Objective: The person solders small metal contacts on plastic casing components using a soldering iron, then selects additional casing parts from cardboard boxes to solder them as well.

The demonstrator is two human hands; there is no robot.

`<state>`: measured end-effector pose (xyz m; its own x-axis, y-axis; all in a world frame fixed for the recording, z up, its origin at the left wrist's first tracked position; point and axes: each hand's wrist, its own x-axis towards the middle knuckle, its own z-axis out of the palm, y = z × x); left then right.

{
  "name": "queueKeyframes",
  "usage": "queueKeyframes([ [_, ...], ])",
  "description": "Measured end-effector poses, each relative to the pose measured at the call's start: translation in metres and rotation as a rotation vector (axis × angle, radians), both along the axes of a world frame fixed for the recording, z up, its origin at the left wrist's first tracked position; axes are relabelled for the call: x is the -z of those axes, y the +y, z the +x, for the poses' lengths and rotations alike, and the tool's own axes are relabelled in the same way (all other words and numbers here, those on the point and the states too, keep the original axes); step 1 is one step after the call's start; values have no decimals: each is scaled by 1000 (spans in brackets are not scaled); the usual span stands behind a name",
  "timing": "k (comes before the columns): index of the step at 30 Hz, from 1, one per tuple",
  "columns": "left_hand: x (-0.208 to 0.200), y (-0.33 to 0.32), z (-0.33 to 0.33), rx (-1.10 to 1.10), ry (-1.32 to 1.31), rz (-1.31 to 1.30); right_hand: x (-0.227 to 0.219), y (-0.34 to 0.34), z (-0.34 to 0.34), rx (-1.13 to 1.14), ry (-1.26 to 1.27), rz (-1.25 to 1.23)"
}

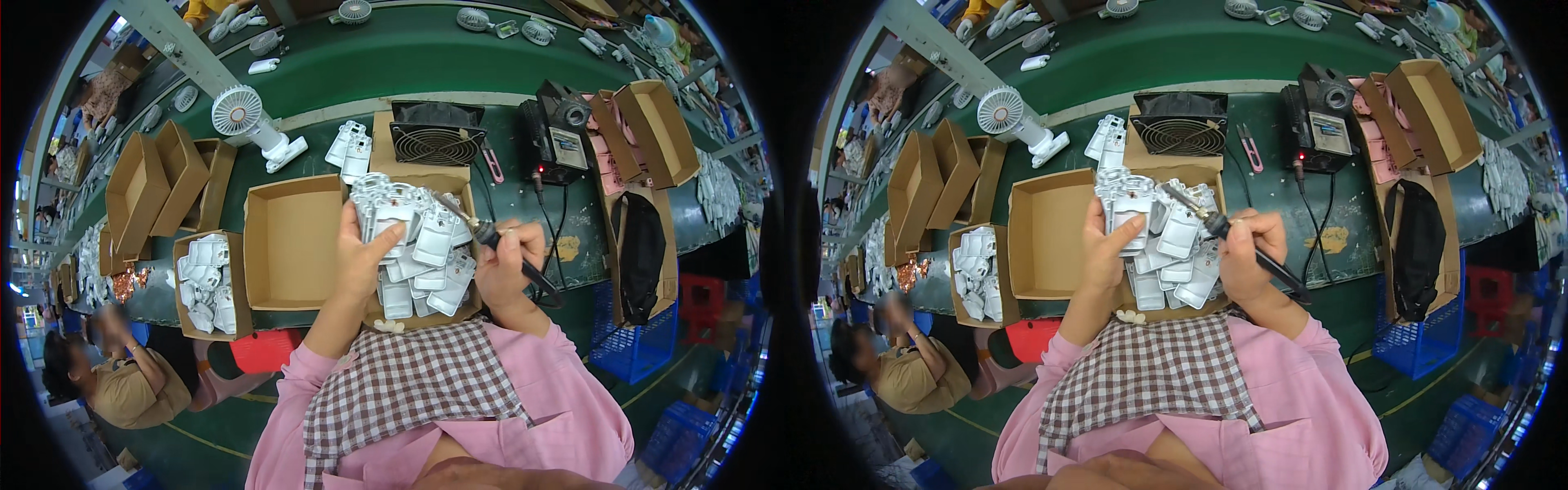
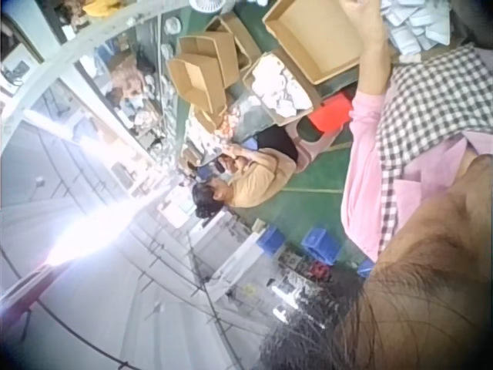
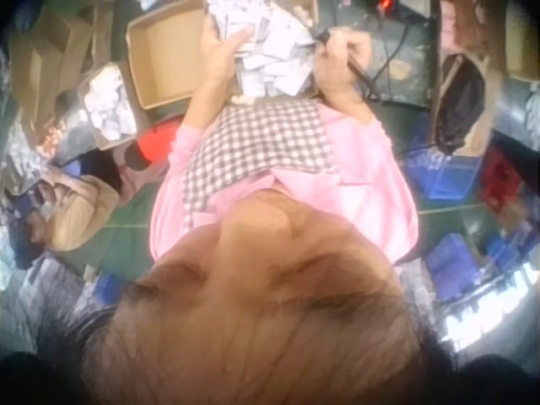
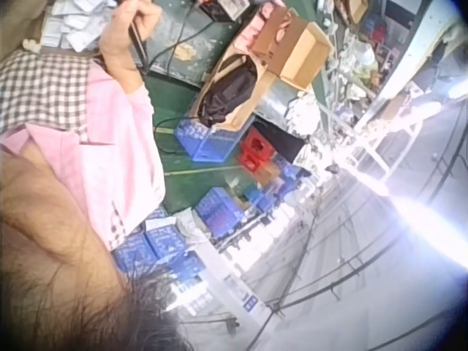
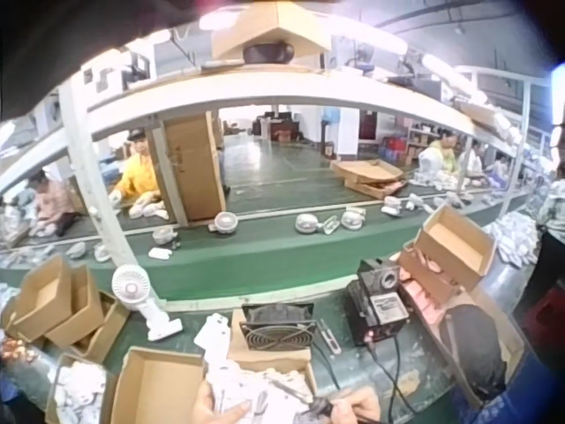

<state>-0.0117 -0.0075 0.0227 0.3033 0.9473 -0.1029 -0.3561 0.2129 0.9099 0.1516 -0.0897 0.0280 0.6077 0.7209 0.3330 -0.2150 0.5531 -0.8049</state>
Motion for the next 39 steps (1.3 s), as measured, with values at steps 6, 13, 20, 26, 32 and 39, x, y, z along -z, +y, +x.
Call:
queueKeyframes([
  [6, 4, 2, 0, -98, 20, 77, 3, 5, -11, -15, -206, -117],
  [13, 4, 3, 0, -125, 18, 109, 7, 9, -12, -34, -267, -119],
  [20, 6, 3, -1, -101, 0, 94, 8, 8, -12, -64, -227, -157],
  [26, 7, 3, -1, -97, -2, 88, 9, 7, -12, -88, -177, -184],
  [32, 8, 3, -1, -105, 8, 84, 11, 8, -11, -89, -166, -176],
  [39, 9, 3, 0, -112, 17, 99, 11, 9, -11, -80, -142, -180],
])
